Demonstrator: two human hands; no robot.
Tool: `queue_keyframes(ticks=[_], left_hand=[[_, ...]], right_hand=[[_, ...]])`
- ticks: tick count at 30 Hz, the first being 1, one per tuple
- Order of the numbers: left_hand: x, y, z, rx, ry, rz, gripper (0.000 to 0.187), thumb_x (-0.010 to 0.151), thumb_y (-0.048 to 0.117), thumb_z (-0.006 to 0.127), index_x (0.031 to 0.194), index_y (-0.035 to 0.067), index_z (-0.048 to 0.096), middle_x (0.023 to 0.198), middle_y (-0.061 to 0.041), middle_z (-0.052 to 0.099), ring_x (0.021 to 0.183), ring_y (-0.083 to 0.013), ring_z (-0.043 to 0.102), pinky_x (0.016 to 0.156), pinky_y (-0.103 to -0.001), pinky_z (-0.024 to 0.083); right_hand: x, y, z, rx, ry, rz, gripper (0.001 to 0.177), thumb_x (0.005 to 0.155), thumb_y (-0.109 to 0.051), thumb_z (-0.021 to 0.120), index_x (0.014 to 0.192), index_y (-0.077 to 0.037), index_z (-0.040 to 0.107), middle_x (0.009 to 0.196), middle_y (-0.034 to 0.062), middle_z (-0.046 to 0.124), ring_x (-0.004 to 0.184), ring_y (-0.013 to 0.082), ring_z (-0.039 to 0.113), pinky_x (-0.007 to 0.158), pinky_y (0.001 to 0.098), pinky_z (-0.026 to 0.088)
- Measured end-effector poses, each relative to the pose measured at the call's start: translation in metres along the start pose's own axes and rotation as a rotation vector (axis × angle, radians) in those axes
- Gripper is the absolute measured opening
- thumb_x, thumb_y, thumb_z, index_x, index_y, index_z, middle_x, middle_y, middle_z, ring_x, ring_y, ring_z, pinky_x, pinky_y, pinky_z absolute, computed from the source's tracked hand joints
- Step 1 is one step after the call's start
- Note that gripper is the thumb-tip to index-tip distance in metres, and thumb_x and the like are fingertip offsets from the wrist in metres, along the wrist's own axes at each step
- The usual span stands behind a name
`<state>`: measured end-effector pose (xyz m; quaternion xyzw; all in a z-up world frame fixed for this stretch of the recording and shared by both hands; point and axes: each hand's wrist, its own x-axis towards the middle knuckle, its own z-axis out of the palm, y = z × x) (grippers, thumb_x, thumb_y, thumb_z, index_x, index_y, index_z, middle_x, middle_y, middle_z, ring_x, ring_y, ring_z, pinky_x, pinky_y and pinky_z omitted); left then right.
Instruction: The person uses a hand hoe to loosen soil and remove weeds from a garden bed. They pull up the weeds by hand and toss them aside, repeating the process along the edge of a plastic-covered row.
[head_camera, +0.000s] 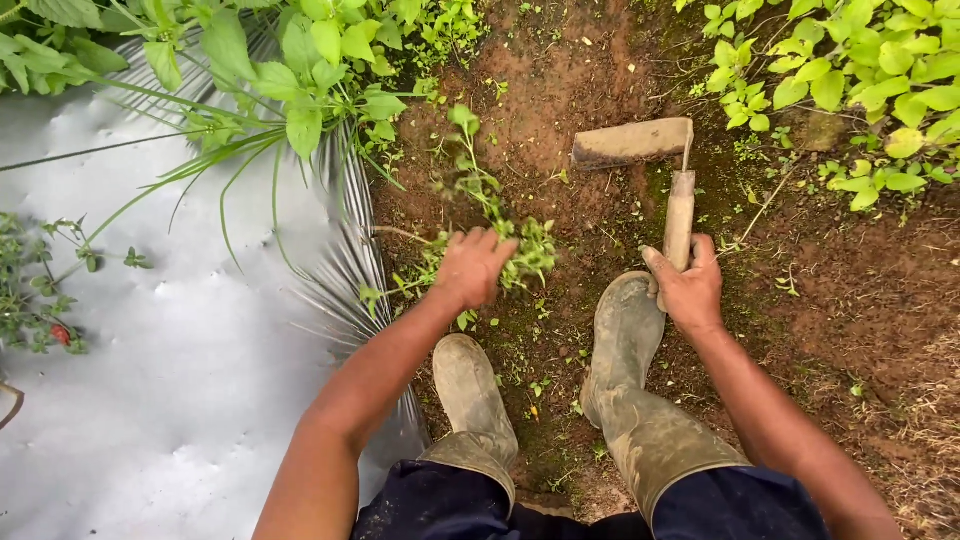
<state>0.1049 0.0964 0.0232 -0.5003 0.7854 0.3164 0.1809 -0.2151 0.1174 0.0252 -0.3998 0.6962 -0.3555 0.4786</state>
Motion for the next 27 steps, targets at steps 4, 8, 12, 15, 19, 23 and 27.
queue_keyframes(ticks=[4, 8, 12, 15, 19, 23, 27], left_hand=[[0.017, 0.027, -0.011, 0.15, -0.028, 0.2, 0.056, 0.08, -0.003, 0.069, 0.128, 0.022, 0.053, 0.119, -0.01, 0.066, 0.117, -0.0285, 0.064, 0.097, -0.045, 0.049], [0.021, 0.042, -0.079, 0.231, -0.129, 0.185, 0.102, 0.079, -0.008, 0.071, 0.164, 0.025, 0.026, 0.167, -0.018, 0.019, 0.151, -0.0367, 0.029, 0.113, -0.048, 0.041], [0.033, 0.045, -0.103, 0.322, -0.131, 0.055, 0.097, 0.074, -0.004, 0.075, 0.16, 0.022, 0.038, 0.173, -0.018, 0.013, 0.159, -0.038, 0.006, 0.126, -0.06, 0.011], [0.068, 0.019, -0.05, 0.209, -0.122, 0.157, 0.084, 0.072, -0.003, 0.078, 0.149, 0.016, 0.05, 0.162, -0.017, 0.038, 0.156, -0.0316, 0.023, 0.127, -0.054, 0.018], [0.05, 0.009, 0.015, 0.24, -0.02, 0.335, 0.052, 0.084, -0.011, 0.061, 0.129, 0.013, 0.053, 0.119, -0.008, 0.062, 0.125, -0.0257, 0.06, 0.115, -0.046, 0.041], [0.006, 0.027, 0.027, 0.288, -0.028, 0.427, 0.051, 0.091, -0.006, 0.059, 0.135, 0.015, 0.046, 0.118, -0.007, 0.06, 0.123, -0.0246, 0.06, 0.112, -0.044, 0.044], [-0.046, 0.054, -0.008, 0.208, -0.118, 0.342, 0.056, 0.093, -0.004, 0.056, 0.143, 0.018, 0.041, 0.124, -0.01, 0.061, 0.123, -0.0264, 0.061, 0.113, -0.047, 0.041]], right_hand=[[-0.001, -0.005, 0.002, -0.019, 0.002, 0.012, 0.033, 0.097, -0.007, 0.077, 0.113, 0.003, 0.049, 0.074, 0.0161, 0.058, 0.046, 0.0185, 0.059, 0.039, 0.0316, 0.054], [0.001, -0.01, 0.002, -0.115, -0.031, 0.086, 0.031, 0.099, -0.011, 0.075, 0.115, 0.001, 0.05, 0.069, 0.0139, 0.061, 0.049, 0.0196, 0.062, 0.044, 0.0326, 0.057], [0.006, -0.001, -0.001, -0.208, -0.072, 0.126, 0.03, 0.1, -0.015, 0.074, 0.116, -0.002, 0.053, 0.069, 0.0136, 0.063, 0.051, 0.0204, 0.065, 0.047, 0.0331, 0.058], [0.007, 0.002, -0.002, -0.233, -0.08, 0.141, 0.03, 0.1, -0.019, 0.075, 0.115, -0.005, 0.053, 0.067, 0.0123, 0.064, 0.051, 0.02, 0.065, 0.048, 0.0336, 0.057], [0.005, -0.006, -0.001, -0.237, -0.078, 0.142, 0.029, 0.099, -0.018, 0.075, 0.113, -0.004, 0.054, 0.067, 0.0133, 0.064, 0.052, 0.0213, 0.065, 0.05, 0.0337, 0.056], [0.001, -0.01, 0.0, -0.232, -0.068, 0.124, 0.028, 0.099, -0.016, 0.075, 0.114, -0.004, 0.054, 0.068, 0.0133, 0.063, 0.053, 0.021, 0.065, 0.051, 0.0335, 0.057], [0.001, -0.001, -0.002, -0.232, -0.056, 0.101, 0.029, 0.1, -0.02, 0.076, 0.112, -0.006, 0.054, 0.064, 0.0124, 0.062, 0.051, 0.0219, 0.064, 0.049, 0.0334, 0.054]])
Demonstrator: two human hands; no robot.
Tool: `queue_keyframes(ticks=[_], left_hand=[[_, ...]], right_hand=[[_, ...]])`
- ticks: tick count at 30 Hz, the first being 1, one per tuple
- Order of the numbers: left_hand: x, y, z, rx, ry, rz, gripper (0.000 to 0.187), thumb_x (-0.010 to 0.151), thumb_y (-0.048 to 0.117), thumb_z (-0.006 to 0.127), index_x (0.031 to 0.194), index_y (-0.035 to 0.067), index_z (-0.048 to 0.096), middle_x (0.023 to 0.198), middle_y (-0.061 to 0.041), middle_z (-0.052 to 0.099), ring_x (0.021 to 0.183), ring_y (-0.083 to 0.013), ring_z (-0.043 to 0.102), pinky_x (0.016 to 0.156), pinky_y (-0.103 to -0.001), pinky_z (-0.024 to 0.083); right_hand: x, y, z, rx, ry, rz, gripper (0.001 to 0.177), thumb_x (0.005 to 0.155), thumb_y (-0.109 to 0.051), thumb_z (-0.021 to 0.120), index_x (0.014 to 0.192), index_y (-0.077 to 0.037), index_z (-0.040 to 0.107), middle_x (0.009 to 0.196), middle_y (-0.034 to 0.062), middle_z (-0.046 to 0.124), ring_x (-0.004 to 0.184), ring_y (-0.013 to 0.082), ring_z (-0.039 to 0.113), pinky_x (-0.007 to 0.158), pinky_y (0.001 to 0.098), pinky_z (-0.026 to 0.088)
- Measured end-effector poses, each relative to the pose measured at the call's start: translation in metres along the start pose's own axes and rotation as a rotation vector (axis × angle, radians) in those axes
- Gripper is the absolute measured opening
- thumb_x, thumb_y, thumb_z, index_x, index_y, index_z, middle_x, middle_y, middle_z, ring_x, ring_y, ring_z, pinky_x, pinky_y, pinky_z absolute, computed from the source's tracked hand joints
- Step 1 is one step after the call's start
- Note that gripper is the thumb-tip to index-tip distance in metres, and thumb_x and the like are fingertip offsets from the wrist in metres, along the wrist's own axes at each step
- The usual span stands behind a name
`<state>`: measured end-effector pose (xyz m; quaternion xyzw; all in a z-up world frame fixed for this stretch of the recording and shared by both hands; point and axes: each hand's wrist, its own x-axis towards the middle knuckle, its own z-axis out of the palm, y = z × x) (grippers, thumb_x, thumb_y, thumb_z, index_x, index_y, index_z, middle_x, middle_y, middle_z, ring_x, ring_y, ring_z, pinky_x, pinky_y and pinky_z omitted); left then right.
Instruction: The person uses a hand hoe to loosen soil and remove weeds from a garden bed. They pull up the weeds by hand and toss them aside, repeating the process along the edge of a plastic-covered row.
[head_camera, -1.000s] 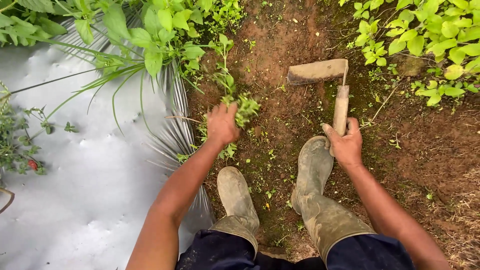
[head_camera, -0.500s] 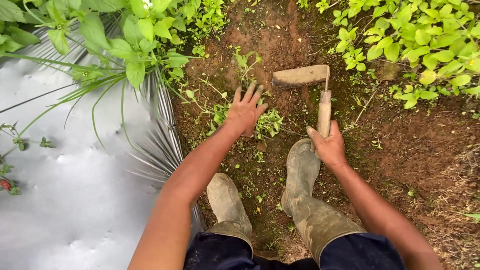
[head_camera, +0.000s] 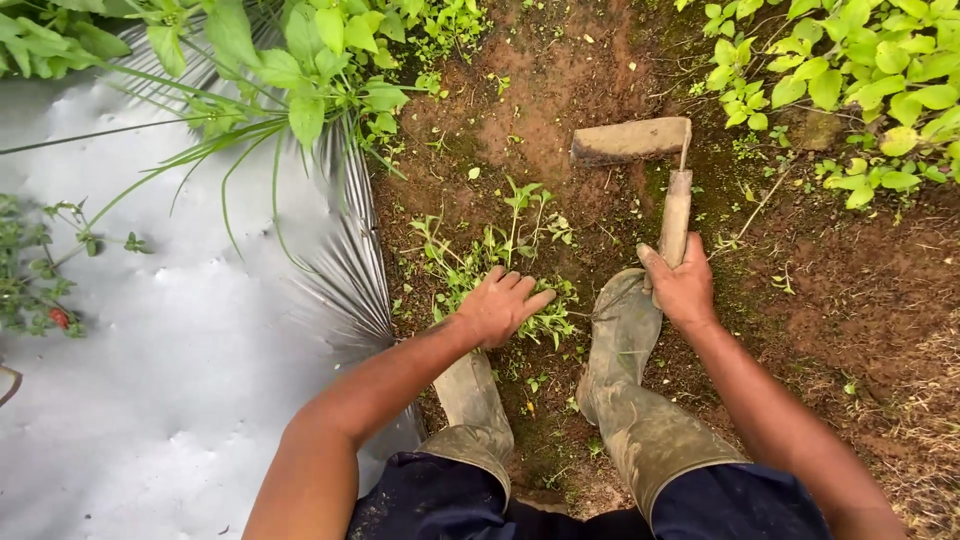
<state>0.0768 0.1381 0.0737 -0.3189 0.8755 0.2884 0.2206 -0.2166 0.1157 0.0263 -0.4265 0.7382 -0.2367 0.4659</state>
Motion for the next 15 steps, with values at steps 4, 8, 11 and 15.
queue_keyframes(ticks=[4, 8, 11, 15], left_hand=[[0.006, 0.006, 0.052, -0.071, 0.178, -0.262, 0.08, 0.091, 0.004, 0.059, 0.161, 0.014, 0.023, 0.116, -0.011, 0.058, 0.108, -0.0274, 0.061, 0.109, -0.051, 0.029], [-0.008, -0.006, 0.033, -0.104, 0.17, -0.502, 0.061, 0.082, -0.001, 0.065, 0.141, 0.006, 0.052, 0.115, -0.012, 0.061, 0.107, -0.0274, 0.063, 0.106, -0.05, 0.034], [-0.025, -0.034, 0.045, -0.177, 0.197, -0.71, 0.059, 0.079, 0.007, 0.074, 0.135, 0.007, 0.056, 0.121, -0.014, 0.057, 0.115, -0.0294, 0.059, 0.104, -0.05, 0.044], [-0.06, -0.027, 0.012, -0.151, 0.202, -0.982, 0.065, 0.077, 0.042, 0.089, 0.13, 0.016, 0.06, 0.168, -0.028, 0.02, 0.156, -0.0466, 0.005, 0.122, -0.067, 0.009]], right_hand=[[-0.006, -0.011, -0.002, -0.019, -0.031, 0.007, 0.026, 0.104, -0.019, 0.073, 0.115, -0.007, 0.053, 0.068, 0.0119, 0.063, 0.055, 0.0227, 0.065, 0.05, 0.0337, 0.054], [-0.007, -0.012, -0.001, -0.024, -0.018, -0.022, 0.026, 0.104, -0.02, 0.073, 0.115, -0.007, 0.053, 0.067, 0.0114, 0.063, 0.055, 0.0231, 0.065, 0.05, 0.0339, 0.054], [-0.009, -0.012, 0.0, -0.032, -0.01, -0.035, 0.026, 0.104, -0.02, 0.074, 0.114, -0.008, 0.052, 0.065, 0.0109, 0.063, 0.053, 0.023, 0.064, 0.05, 0.0344, 0.053], [-0.011, -0.013, 0.001, -0.034, 0.021, -0.048, 0.027, 0.102, -0.022, 0.075, 0.112, -0.008, 0.053, 0.063, 0.0114, 0.062, 0.052, 0.0235, 0.065, 0.05, 0.0341, 0.053]])
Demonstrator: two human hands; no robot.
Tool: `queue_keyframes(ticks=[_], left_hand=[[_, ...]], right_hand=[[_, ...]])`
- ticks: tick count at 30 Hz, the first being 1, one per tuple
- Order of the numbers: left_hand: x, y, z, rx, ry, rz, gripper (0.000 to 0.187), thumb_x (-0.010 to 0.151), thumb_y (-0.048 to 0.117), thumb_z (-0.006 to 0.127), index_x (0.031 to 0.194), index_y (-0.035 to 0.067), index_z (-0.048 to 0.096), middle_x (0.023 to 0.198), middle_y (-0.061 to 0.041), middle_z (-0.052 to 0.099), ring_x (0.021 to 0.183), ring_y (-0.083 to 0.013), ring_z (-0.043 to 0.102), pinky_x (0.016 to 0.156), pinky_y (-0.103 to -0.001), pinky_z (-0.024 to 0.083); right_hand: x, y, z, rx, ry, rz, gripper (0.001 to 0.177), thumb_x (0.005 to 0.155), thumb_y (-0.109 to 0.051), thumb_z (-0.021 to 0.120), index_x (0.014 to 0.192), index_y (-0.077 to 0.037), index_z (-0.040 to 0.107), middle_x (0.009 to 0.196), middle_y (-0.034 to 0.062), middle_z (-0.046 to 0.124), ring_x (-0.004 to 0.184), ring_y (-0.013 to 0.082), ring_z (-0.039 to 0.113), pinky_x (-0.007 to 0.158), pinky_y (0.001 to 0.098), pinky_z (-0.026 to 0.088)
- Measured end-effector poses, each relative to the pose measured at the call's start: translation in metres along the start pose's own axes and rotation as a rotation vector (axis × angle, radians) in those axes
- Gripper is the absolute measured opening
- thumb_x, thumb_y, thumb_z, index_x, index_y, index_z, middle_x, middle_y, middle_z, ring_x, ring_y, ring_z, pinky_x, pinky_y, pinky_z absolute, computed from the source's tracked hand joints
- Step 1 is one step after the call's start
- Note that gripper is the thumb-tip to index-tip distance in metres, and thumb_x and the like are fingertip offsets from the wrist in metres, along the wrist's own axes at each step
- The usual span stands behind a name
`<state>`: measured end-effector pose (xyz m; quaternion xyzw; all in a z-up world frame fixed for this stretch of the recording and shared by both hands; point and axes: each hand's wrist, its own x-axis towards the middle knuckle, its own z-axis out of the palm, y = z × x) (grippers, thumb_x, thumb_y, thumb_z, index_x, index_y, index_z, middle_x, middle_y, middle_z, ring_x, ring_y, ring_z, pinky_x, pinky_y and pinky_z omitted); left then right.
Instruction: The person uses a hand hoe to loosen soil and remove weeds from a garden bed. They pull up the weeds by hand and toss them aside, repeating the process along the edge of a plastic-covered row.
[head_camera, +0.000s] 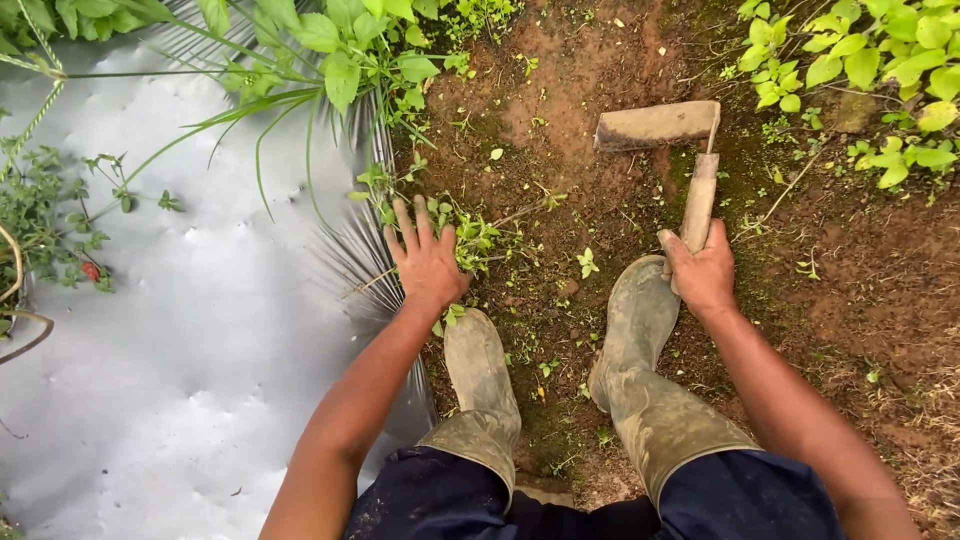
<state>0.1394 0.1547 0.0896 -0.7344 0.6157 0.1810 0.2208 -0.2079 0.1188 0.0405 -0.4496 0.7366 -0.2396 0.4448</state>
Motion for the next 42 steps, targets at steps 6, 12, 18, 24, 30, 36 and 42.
queue_keyframes(ticks=[6, 12, 18, 24, 30, 36, 42], left_hand=[[0.034, 0.003, 0.109, -0.12, -0.106, 0.159, 0.056, 0.08, 0.019, 0.085, 0.122, 0.014, 0.049, 0.121, -0.017, 0.056, 0.12, -0.0364, 0.062, 0.107, -0.058, 0.047], [0.043, 0.035, 0.076, 0.254, 0.086, 0.683, 0.071, 0.087, 0.006, 0.071, 0.146, 0.019, 0.034, 0.114, -0.011, 0.054, 0.104, -0.0282, 0.063, 0.092, -0.045, 0.049], [0.047, 0.087, -0.023, 0.637, -0.022, 1.023, 0.107, 0.093, 0.0, 0.069, 0.166, 0.035, 0.0, 0.168, -0.016, 0.021, 0.125, -0.0199, 0.06, 0.1, -0.032, 0.049], [0.098, 0.122, 0.05, 0.552, 0.029, 1.175, 0.05, 0.084, 0.007, 0.08, 0.13, 0.016, 0.061, 0.116, -0.004, 0.067, 0.107, -0.02, 0.065, 0.094, -0.037, 0.051], [0.055, 0.151, 0.019, 0.535, 0.012, 1.33, 0.057, 0.088, 0.011, 0.078, 0.135, 0.026, 0.05, 0.112, 0.002, 0.069, 0.109, -0.017, 0.064, 0.099, -0.036, 0.049], [0.078, 0.161, 0.023, 0.596, -0.008, 1.306, 0.056, 0.09, 0.005, 0.074, 0.138, 0.023, 0.053, 0.132, -0.003, 0.059, 0.113, -0.0179, 0.062, 0.095, -0.034, 0.05], [0.074, 0.163, -0.039, 0.407, -0.136, 1.113, 0.049, 0.088, 0.001, 0.074, 0.132, 0.02, 0.064, 0.154, -0.018, 0.041, 0.119, -0.0253, 0.063, 0.096, -0.039, 0.051]], right_hand=[[-0.003, 0.0, 0.001, 0.022, 0.018, 0.025, 0.026, 0.1, -0.021, 0.076, 0.109, -0.008, 0.055, 0.062, 0.0115, 0.063, 0.051, 0.0226, 0.065, 0.05, 0.0334, 0.054], [0.004, 0.008, 0.002, 0.029, 0.018, 0.043, 0.028, 0.099, -0.022, 0.077, 0.109, -0.008, 0.055, 0.062, 0.0122, 0.063, 0.051, 0.0215, 0.065, 0.051, 0.033, 0.055], [0.007, 0.007, 0.001, 0.025, -0.009, 0.077, 0.028, 0.1, -0.018, 0.075, 0.114, -0.005, 0.055, 0.068, 0.013, 0.065, 0.055, 0.0203, 0.066, 0.053, 0.0322, 0.058], [0.008, 0.002, -0.001, 0.006, -0.035, 0.118, 0.03, 0.097, -0.024, 0.076, 0.111, -0.006, 0.056, 0.067, 0.0132, 0.065, 0.055, 0.0226, 0.068, 0.054, 0.034, 0.058], [0.013, 0.015, 0.001, -0.016, -0.021, 0.134, 0.03, 0.096, -0.025, 0.078, 0.111, -0.008, 0.058, 0.067, 0.0133, 0.065, 0.056, 0.0231, 0.068, 0.056, 0.0348, 0.057], [0.016, 0.022, 0.003, -0.046, -0.04, 0.149, 0.033, 0.095, -0.03, 0.077, 0.112, -0.009, 0.058, 0.069, 0.0149, 0.067, 0.057, 0.0248, 0.069, 0.057, 0.0372, 0.056], [0.011, -0.007, 0.001, -0.045, -0.05, 0.15, 0.035, 0.098, -0.026, 0.076, 0.119, -0.005, 0.056, 0.077, 0.017, 0.068, 0.062, 0.0234, 0.068, 0.062, 0.0348, 0.059]])
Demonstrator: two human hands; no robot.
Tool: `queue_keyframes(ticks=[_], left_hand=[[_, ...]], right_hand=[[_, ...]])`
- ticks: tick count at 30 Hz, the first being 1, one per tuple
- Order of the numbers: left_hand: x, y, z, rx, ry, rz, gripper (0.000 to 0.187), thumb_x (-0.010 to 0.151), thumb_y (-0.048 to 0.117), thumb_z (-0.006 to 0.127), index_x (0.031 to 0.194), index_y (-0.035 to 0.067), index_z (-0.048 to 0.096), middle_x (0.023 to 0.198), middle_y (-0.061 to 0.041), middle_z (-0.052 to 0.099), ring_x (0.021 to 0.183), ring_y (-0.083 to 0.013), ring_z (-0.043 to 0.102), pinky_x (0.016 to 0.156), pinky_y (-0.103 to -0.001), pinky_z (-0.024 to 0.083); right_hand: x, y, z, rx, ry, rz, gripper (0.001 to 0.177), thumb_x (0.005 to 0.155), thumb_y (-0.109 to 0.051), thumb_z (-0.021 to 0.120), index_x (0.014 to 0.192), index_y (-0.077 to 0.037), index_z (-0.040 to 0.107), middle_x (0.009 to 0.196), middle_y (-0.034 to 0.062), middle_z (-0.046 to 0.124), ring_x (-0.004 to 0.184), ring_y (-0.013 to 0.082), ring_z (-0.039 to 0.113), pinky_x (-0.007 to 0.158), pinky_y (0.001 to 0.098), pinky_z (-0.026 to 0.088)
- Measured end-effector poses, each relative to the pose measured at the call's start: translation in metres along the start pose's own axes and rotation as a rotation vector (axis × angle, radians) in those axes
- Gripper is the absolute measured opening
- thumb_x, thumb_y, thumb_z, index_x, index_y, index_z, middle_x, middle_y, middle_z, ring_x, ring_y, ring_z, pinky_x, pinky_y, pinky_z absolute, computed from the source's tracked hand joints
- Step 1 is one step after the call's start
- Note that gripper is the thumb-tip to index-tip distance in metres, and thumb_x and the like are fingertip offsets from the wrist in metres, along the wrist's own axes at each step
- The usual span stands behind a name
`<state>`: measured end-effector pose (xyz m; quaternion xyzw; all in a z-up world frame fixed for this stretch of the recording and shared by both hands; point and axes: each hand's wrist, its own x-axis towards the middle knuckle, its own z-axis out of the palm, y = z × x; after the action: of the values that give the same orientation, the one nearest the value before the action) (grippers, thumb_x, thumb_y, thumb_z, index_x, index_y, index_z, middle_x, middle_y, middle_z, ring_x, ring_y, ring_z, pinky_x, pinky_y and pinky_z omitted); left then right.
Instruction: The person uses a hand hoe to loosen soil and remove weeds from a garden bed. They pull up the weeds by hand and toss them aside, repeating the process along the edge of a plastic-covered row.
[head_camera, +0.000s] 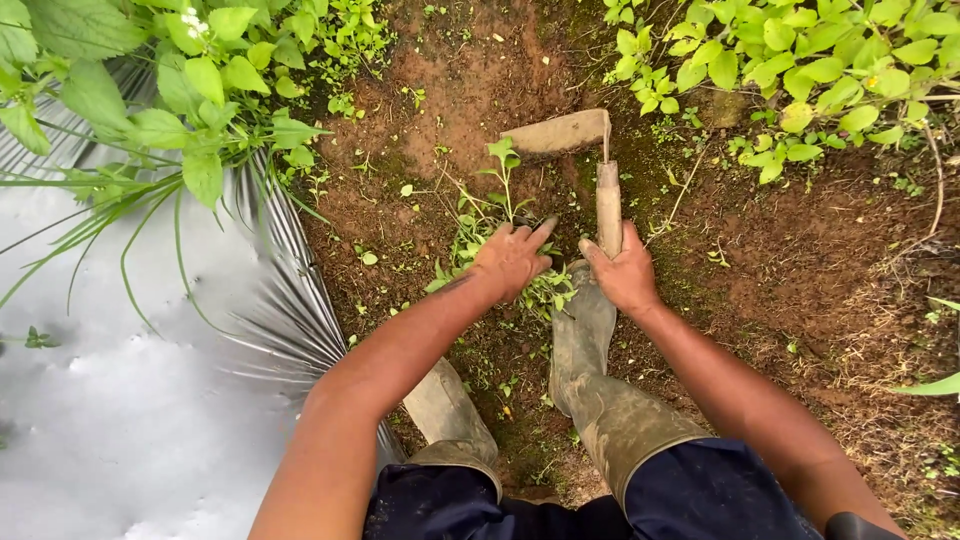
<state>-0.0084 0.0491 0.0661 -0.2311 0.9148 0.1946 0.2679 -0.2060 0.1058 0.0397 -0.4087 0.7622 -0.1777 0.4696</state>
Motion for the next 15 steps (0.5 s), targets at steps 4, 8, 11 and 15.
queue_keyframes(ticks=[4, 8, 11, 15], left_hand=[[0.018, 0.001, 0.046, 0.038, 0.015, 0.055, 0.049, 0.086, 0.003, 0.075, 0.129, 0.024, 0.066, 0.131, -0.007, 0.059, 0.117, -0.0233, 0.063, 0.095, -0.038, 0.05], [0.002, 0.004, 0.073, 0.042, -0.002, 0.007, 0.039, 0.091, 0.006, 0.071, 0.126, 0.025, 0.067, 0.121, -0.003, 0.062, 0.114, -0.0218, 0.061, 0.092, -0.038, 0.049], [-0.03, 0.0, 0.064, 0.035, -0.04, -0.066, 0.036, 0.092, 0.008, 0.071, 0.123, 0.024, 0.069, 0.121, -0.004, 0.062, 0.113, -0.023, 0.06, 0.092, -0.038, 0.05], [-0.044, 0.011, 0.071, 0.152, -0.058, 0.008, 0.038, 0.09, 0.007, 0.072, 0.122, 0.026, 0.068, 0.123, -0.003, 0.062, 0.114, -0.0233, 0.059, 0.092, -0.04, 0.049]], right_hand=[[0.008, 0.017, 0.0, -0.003, -0.005, -0.002, 0.037, 0.098, -0.028, 0.076, 0.119, -0.005, 0.056, 0.077, 0.0161, 0.067, 0.062, 0.024, 0.069, 0.062, 0.0359, 0.059], [0.004, 0.014, -0.001, 0.021, 0.011, -0.005, 0.033, 0.096, -0.026, 0.078, 0.113, -0.007, 0.057, 0.074, 0.0164, 0.066, 0.059, 0.025, 0.069, 0.058, 0.0358, 0.059], [0.002, 0.01, 0.0, 0.026, 0.015, -0.033, 0.031, 0.098, -0.024, 0.077, 0.113, -0.006, 0.056, 0.074, 0.016, 0.066, 0.058, 0.0239, 0.068, 0.057, 0.0345, 0.059], [-0.005, 0.007, 0.0, 0.054, 0.014, -0.061, 0.031, 0.102, -0.021, 0.074, 0.117, -0.004, 0.053, 0.078, 0.0146, 0.065, 0.061, 0.0204, 0.068, 0.058, 0.0305, 0.061]])
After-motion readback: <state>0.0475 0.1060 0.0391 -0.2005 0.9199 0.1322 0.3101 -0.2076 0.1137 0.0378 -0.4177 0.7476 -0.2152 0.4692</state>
